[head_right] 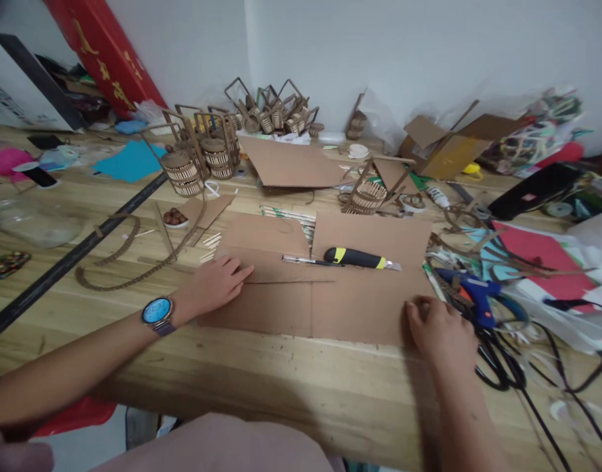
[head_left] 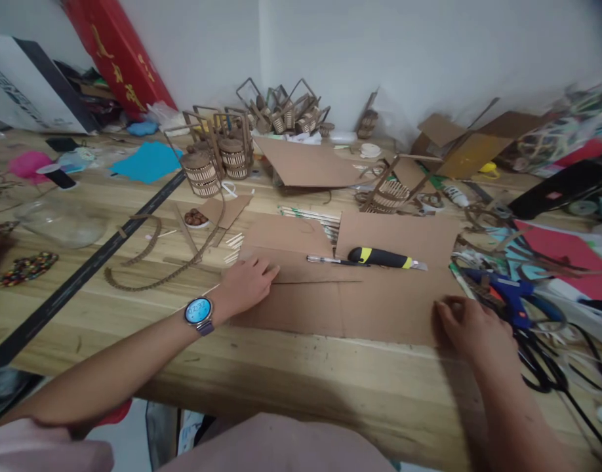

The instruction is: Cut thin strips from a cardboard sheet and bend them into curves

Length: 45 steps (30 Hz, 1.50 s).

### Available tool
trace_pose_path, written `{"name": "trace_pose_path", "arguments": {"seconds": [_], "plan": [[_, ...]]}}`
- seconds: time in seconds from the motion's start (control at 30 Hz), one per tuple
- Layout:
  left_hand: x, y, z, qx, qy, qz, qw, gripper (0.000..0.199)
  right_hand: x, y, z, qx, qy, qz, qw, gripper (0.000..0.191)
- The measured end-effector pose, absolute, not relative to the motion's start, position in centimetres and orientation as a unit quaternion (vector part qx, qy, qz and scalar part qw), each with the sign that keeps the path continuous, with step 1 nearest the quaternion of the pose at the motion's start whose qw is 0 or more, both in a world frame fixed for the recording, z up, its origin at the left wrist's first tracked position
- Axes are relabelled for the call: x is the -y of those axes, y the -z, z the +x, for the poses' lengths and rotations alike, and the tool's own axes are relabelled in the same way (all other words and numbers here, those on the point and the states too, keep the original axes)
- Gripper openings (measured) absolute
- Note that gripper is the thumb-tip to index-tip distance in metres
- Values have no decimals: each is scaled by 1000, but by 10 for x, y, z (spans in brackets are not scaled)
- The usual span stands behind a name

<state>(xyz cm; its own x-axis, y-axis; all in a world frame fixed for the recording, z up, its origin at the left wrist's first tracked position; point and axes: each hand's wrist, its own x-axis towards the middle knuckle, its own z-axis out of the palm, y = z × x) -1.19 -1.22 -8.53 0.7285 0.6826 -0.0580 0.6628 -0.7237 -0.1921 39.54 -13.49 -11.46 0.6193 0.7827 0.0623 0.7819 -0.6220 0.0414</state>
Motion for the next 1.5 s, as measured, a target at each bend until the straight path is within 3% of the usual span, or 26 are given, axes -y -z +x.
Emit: {"name": "trace_pose_path", "arguments": {"seconds": [0.33,0.6,0.83,1.1,1.27,1.37,1.5], "plan": [[13,84,-18,437,-38,-895,79,34,138,131,387,-478,-102,872,-24,47],[13,82,-24,480,-45,-870,99,30,130,98,343,-475,-131,870,4,43],[39,84,5,452,5,-891,39,39,67,85,301,-567,91,802,-168,51],[45,102,19,455,29,-890,17,36,51,96,303,-510,138,807,-263,36],[44,109,18,460,45,-886,19,36,67,108,311,-446,206,801,-342,51],[46,112,18,457,49,-888,17,38,72,113,312,-426,225,799,-361,55],[47,112,18,465,39,-884,3,39,68,109,309,-454,220,802,-322,51]]}}
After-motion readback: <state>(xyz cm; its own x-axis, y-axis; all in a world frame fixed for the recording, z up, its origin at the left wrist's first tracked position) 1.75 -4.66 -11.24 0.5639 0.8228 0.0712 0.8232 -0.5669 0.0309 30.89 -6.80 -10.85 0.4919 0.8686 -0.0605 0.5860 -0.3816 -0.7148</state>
